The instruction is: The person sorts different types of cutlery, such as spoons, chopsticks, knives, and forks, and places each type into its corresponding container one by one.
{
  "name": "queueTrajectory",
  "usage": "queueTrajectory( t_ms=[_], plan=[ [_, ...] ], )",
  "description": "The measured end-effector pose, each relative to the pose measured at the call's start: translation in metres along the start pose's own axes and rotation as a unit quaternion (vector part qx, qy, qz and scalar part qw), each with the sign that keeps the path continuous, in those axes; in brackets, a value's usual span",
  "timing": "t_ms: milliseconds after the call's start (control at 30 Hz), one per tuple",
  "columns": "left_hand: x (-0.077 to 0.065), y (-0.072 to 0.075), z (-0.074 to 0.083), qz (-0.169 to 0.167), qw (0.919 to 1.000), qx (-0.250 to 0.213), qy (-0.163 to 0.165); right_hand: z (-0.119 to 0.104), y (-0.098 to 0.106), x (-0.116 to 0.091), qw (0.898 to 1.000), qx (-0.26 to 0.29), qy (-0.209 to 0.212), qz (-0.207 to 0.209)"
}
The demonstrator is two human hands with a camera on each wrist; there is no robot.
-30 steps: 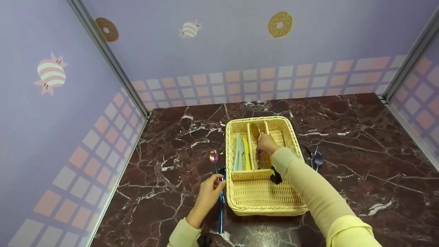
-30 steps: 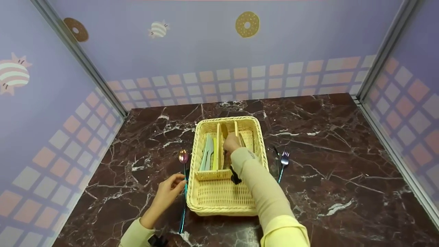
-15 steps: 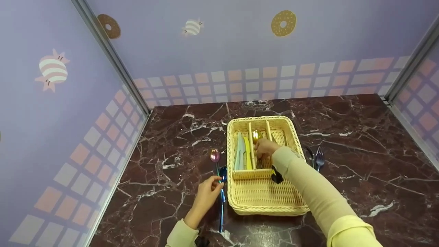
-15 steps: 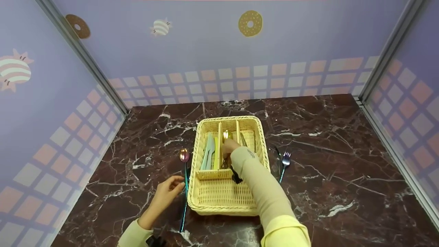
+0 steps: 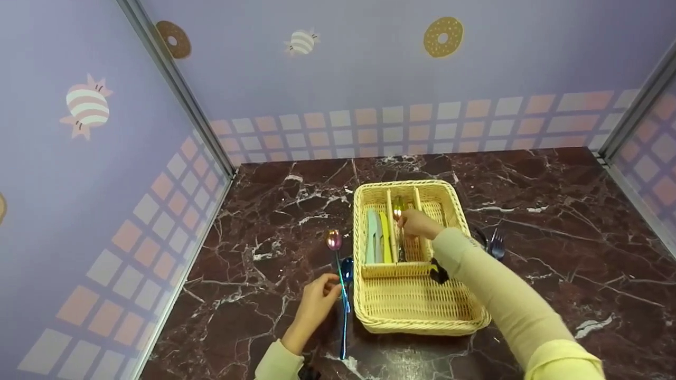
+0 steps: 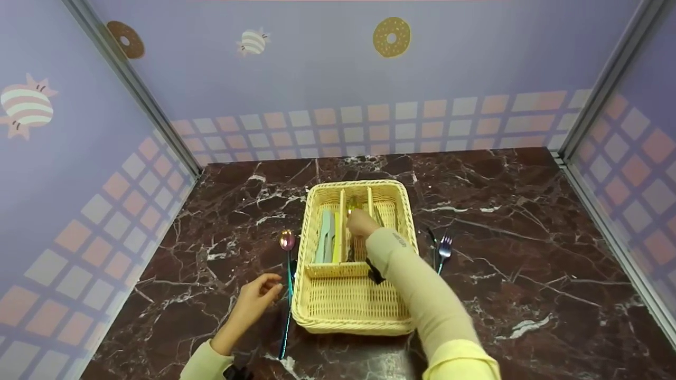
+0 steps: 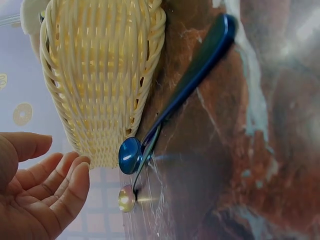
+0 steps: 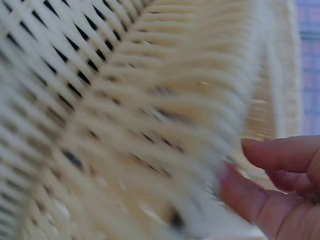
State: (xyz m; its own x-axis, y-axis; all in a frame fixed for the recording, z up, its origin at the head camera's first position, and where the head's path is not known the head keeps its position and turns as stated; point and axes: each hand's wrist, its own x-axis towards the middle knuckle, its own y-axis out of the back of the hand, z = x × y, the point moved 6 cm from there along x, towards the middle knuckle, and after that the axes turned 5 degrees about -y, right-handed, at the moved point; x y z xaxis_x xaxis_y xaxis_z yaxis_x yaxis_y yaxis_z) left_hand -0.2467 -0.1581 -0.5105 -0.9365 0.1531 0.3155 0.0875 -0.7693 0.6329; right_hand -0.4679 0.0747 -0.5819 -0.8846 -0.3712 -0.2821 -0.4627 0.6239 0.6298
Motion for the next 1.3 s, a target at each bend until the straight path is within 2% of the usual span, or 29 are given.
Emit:
queueTrajectory(
  t_ms=[100,167,267,333,367,433,533,600,700,767,1000,1167,1300],
  plan=[
    [0.001,-0.001,-0.002,-0.004,0.9999,0.01,0.007,-0.054,0.041,-0.069,0.994,0.106,0.005,0.04],
    [0.002,-0.002,-0.004,-0.004,0.9998,0.016,0.01,-0.069,0.064,-0.1,0.98,0.178,0.046,0.071],
    [0.003,-0.004,-0.008,-0.005,0.9993,0.028,0.026,-0.073,0.092,-0.131,0.95,0.278,0.093,0.107],
    [0.005,-0.007,-0.012,-0.009,0.9985,0.035,0.042,-0.067,0.104,-0.149,0.933,0.323,0.099,0.125],
    [0.006,-0.008,-0.015,-0.012,0.9976,0.043,0.053,-0.063,0.107,-0.157,0.925,0.342,0.098,0.131],
    [0.009,-0.011,-0.019,-0.019,0.9952,0.062,0.073,-0.054,0.109,-0.171,0.919,0.356,0.1,0.137],
    [0.014,-0.016,-0.026,-0.037,0.9888,0.098,0.106,-0.039,0.102,-0.187,0.922,0.352,0.096,0.133],
    [0.018,-0.019,-0.03,-0.054,0.9836,0.116,0.128,-0.028,0.093,-0.193,0.93,0.336,0.087,0.122],
    [0.024,-0.026,-0.033,-0.079,0.9783,0.118,0.151,-0.009,0.08,-0.199,0.941,0.314,0.064,0.105],
    [0.029,-0.03,-0.034,-0.09,0.976,0.12,0.158,0.003,0.074,-0.2,0.946,0.306,0.046,0.099],
    [0.04,-0.034,-0.034,-0.092,0.9729,0.139,0.16,0.024,0.066,-0.203,0.948,0.304,0.018,0.088],
    [0.044,-0.036,-0.037,-0.099,0.9697,0.122,0.187,0.026,0.066,-0.204,0.947,0.309,0.018,0.084],
    [0.044,-0.037,-0.043,-0.104,0.9657,0.086,0.222,0.028,0.066,-0.204,0.947,0.31,0.018,0.078]
  ],
)
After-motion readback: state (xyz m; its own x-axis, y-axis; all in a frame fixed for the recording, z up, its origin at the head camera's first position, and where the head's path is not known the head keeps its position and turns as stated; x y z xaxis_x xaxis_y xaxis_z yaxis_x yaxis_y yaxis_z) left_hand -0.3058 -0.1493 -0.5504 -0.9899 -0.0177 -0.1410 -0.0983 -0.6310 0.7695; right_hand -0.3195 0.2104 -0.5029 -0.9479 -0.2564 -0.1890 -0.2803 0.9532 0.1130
